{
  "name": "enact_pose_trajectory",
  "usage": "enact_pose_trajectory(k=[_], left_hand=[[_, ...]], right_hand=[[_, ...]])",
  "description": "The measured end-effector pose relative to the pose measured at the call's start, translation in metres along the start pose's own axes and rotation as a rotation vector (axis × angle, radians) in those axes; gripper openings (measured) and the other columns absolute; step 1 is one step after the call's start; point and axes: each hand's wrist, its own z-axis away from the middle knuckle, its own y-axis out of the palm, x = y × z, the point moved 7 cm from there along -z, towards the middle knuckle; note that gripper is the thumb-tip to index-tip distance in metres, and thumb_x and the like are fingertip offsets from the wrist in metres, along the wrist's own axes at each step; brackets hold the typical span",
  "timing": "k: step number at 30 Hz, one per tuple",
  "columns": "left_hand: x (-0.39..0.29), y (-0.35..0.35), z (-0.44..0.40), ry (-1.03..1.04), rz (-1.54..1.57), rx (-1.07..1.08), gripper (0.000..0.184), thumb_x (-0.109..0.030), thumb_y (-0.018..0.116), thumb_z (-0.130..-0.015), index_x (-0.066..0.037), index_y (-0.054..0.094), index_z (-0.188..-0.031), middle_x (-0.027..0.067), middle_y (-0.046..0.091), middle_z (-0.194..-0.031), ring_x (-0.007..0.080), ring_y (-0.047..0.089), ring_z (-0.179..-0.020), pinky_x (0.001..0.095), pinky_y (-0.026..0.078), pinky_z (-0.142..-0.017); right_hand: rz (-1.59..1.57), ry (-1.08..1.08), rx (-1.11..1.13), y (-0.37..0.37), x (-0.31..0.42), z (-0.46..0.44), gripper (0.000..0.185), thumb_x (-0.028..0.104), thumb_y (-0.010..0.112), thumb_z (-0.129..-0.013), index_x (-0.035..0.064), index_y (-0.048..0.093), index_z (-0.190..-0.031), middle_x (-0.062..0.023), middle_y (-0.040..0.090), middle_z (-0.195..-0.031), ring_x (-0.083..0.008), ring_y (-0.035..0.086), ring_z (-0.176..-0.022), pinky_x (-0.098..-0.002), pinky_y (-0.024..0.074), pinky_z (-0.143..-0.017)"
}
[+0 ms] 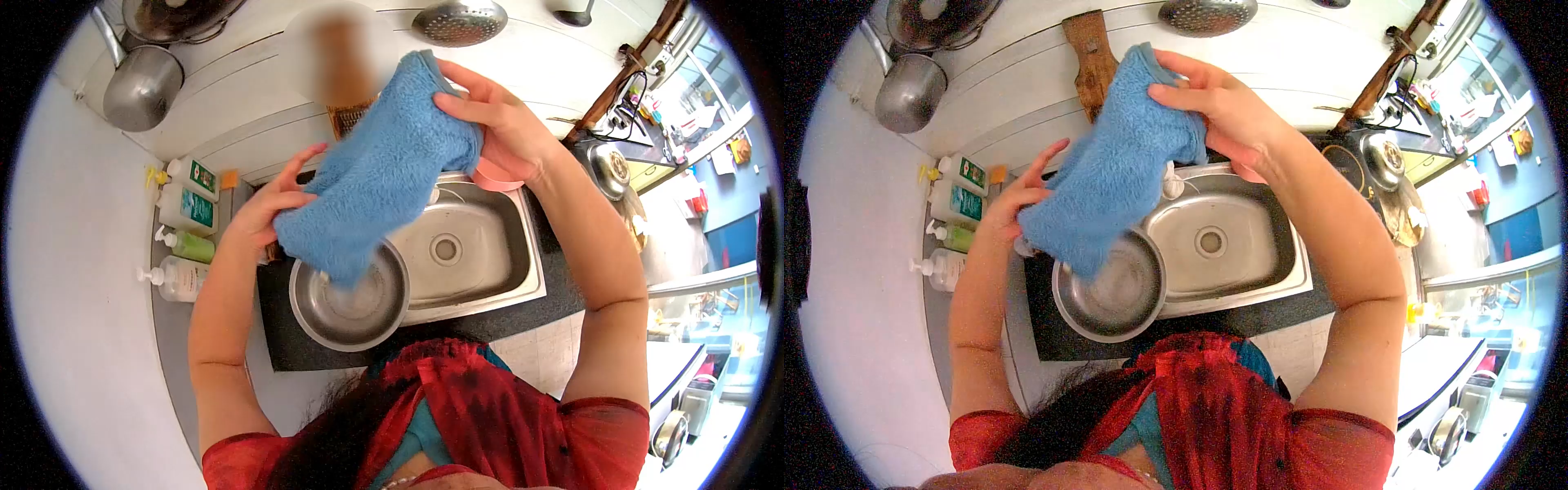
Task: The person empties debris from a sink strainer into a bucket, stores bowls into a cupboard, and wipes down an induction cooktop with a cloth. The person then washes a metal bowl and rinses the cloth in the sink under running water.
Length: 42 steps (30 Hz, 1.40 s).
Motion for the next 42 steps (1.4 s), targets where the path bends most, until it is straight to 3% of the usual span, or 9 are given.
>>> enact_pose_trajectory(k=[7, 9, 13, 17, 19, 22, 28, 35, 42], left_hand=[[-0.069, -0.026, -0.015, 0.353, 0.101, -0.156, 0.063, -0.011, 0.061, -0.081, -0.005, 0.034, -0.138, 0.0119, 0.046, -0.131, 0.0216, 0.048, -0.117, 0.0321, 0.039, -0.099], [-0.05, -0.043, -0.03, 0.228, -0.135, -0.274, 0.059, -0.02, 0.063, -0.084, -0.008, 0.038, -0.136, 0.0114, 0.047, -0.129, 0.0198, 0.048, -0.115, 0.0314, 0.039, -0.097], [0.025, -0.077, -0.043, -0.079, -0.684, -0.488, 0.056, -0.034, 0.062, -0.086, -0.006, 0.044, -0.131, 0.0104, 0.046, -0.132, 0.0212, 0.048, -0.115, 0.0362, 0.045, -0.089], [0.041, -0.063, -0.003, 0.114, -0.528, -0.519, 0.049, -0.032, 0.059, -0.089, -0.005, 0.048, -0.128, 0.009, 0.053, -0.123, 0.0187, 0.054, -0.105, 0.0326, 0.046, -0.086], [0.024, -0.029, 0.028, 0.307, -0.57, -0.617, 0.038, -0.02, 0.056, -0.09, -0.002, 0.051, -0.123, 0.01, 0.056, -0.115, 0.0172, 0.055, -0.096, 0.0297, 0.046, -0.079], [0.025, -0.003, 0.055, 0.423, -0.406, -0.502, 0.039, -0.024, 0.057, -0.09, -0.004, 0.05, -0.122, 0.0103, 0.057, -0.109, 0.016, 0.054, -0.085, 0.0284, 0.044, -0.07], [0.073, 0.157, -0.042, 0.324, -0.165, 0.012, 0.039, -0.026, 0.059, -0.087, -0.002, 0.05, -0.116, 0.0098, 0.056, -0.101, 0.0163, 0.052, -0.079, 0.0284, 0.042, -0.066], [0.174, 0.506, -0.111, 0.188, -0.038, 0.581, 0.022, -0.008, 0.054, -0.087, 0.0, 0.053, -0.107, 0.0131, 0.055, -0.092, 0.0187, 0.053, -0.077, 0.0294, 0.044, -0.068], [0.275, 0.718, -0.169, -0.208, -0.117, 0.758, 0.022, -0.006, 0.052, -0.09, 0.0, 0.055, -0.111, 0.0116, 0.058, -0.089, 0.0174, 0.055, -0.078, 0.0262, 0.044, -0.07]], right_hand=[[0.022, -0.099, -0.055, -0.014, 0.04, -0.029, 0.052, 0.014, 0.059, -0.087, 0.0072, 0.039, -0.135, -0.0094, 0.056, -0.12, -0.0169, 0.057, -0.106, -0.0302, 0.0477, -0.091], [0.098, -0.01, -0.2, -0.051, 0.009, -0.049, 0.051, 0.015, 0.06, -0.086, 0.0065, 0.042, -0.133, -0.0098, 0.058, -0.118, -0.018, 0.059, -0.102, -0.03, 0.0482, -0.09], [1.034, 0.229, -0.533, -0.16, -0.097, -0.031, 0.034, 0.014, 0.061, -0.081, 0.0041, 0.059, -0.113, -0.0192, 0.064, -0.103, -0.0284, 0.064, -0.088, -0.0358, 0.0502, -0.083], [1.003, -0.163, -0.549, -0.15, -0.133, 0.096, 0.027, 0.017, 0.058, -0.082, 0.0019, 0.062, -0.104, -0.0187, 0.066, -0.091, -0.0297, 0.065, -0.085, -0.0362, 0.0503, -0.08], [0.9, 0.179, -0.597, -0.161, -0.177, 0.178, 0.025, 0.017, 0.058, -0.082, 0.0027, 0.063, -0.102, -0.0168, 0.066, -0.09, -0.0289, 0.065, -0.085, -0.0365, 0.0505, -0.079], [0.93, 0.565, -0.712, -0.184, -0.249, 0.328, 0.024, 0.021, 0.058, -0.081, 0.0076, 0.064, -0.1, -0.0144, 0.066, -0.093, -0.031, 0.063, -0.088, -0.0393, 0.0505, -0.079], [0.87, 0.814, -0.951, -0.176, -0.258, 0.538, 0.022, 0.02, 0.055, -0.082, 0.0059, 0.064, -0.097, -0.0131, 0.067, -0.093, -0.0304, 0.063, -0.088, -0.0396, 0.0506, -0.079], [0.639, 0.121, -1.307, -0.198, -0.106, 0.637, 0.021, 0.017, 0.058, -0.086, 0.0039, 0.063, -0.101, -0.014, 0.066, -0.09, -0.0236, 0.064, -0.081, -0.032, 0.0496, -0.073], [0.563, -0.07, -1.494, -0.238, -0.019, 0.757, 0.018, 0.011, 0.055, -0.089, 0.0009, 0.062, -0.102, -0.0122, 0.067, -0.092, -0.0187, 0.064, -0.081, -0.0283, 0.0486, -0.073]])
